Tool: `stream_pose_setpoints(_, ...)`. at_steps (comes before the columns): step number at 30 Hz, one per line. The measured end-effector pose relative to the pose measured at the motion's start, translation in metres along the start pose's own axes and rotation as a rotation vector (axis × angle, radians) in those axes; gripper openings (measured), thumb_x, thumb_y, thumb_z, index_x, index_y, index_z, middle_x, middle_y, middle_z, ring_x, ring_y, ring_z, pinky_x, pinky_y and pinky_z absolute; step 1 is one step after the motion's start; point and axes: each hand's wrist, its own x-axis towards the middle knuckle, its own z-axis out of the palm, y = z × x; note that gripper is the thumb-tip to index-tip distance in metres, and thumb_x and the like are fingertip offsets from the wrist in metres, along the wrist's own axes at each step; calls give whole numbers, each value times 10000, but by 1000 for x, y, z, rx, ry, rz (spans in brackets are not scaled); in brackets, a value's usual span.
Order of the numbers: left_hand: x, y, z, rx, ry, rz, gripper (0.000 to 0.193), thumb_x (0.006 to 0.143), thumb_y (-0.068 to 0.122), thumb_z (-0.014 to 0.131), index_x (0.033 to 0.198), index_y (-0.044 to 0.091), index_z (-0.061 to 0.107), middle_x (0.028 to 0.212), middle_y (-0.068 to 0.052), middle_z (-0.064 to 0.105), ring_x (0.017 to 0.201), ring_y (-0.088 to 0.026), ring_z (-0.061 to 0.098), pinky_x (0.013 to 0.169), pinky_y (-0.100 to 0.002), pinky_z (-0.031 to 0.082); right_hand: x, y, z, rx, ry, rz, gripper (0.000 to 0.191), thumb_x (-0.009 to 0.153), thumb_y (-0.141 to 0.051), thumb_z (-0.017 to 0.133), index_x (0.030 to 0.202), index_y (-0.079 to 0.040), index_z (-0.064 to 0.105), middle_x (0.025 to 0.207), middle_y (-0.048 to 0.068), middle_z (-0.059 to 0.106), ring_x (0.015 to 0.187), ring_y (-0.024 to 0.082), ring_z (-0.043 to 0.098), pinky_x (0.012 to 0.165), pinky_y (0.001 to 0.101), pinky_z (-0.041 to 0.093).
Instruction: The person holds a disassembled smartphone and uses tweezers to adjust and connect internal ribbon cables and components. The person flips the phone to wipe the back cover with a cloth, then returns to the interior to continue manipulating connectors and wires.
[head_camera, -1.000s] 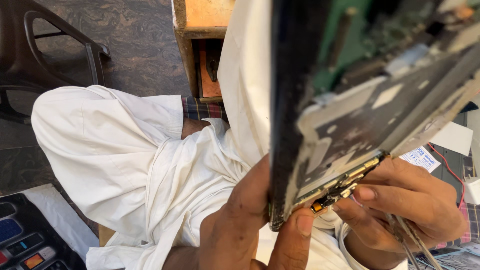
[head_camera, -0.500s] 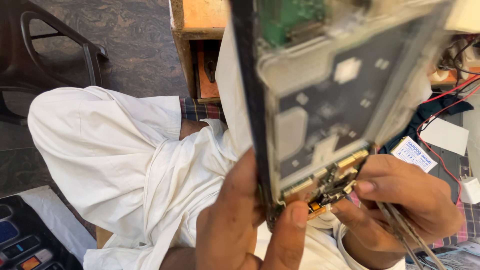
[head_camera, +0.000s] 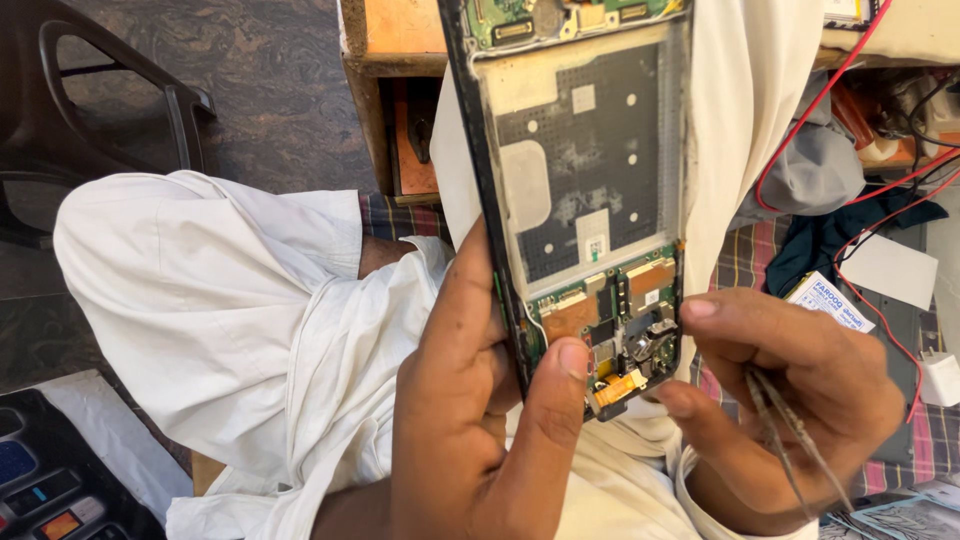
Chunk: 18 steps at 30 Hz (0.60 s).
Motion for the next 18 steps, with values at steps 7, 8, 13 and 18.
stream_pose_setpoints(7, 5, -2, -3, 23, -42, 5, 625, 1021, 29, 449, 1589, -84, 215, 1455, -221, 545, 1326, -212, 559, 1141, -333, 439, 29, -16, -12, -216, -213, -124, 292, 764, 29, 778, 1039, 59, 683, 837, 151, 708, 627, 113, 645, 515, 187, 459)
stream_pose_setpoints(8, 4, -3, -3, 19, -46, 6, 622, 1026, 31, 448, 1590, -84, 213, 1453, -221, 545, 1323, -211, 561, 1138, -334, 443, 32, -18, -12, -243, -250, -142, 290, 761, 25, 788, 1031, 56, 686, 847, 153, 710, 620, 104, 640, 514, 185, 449)
stream_pose_setpoints(13, 4, -7, -5, 33, -56, 15, 622, 1024, 8, 448, 1589, -85, 206, 1445, -225, 554, 1314, -201, 564, 1129, -325, 451, 39, -22, -9, -272, -267, -95, 262, 733, 19, 826, 966, 43, 711, 825, 155, 724, 547, 55, 521, 470, 181, 355)
stream_pose_setpoints(18, 4, -9, -7, 68, -65, 13, 620, 1007, -27, 433, 1583, -87, 212, 1443, -230, 558, 1311, -201, 571, 1122, -326, 464, 43, -24, -9, -243, -305, -171, 241, 701, 24, 830, 898, 24, 691, 855, 204, 691, 646, 116, 640, 527, 198, 489)
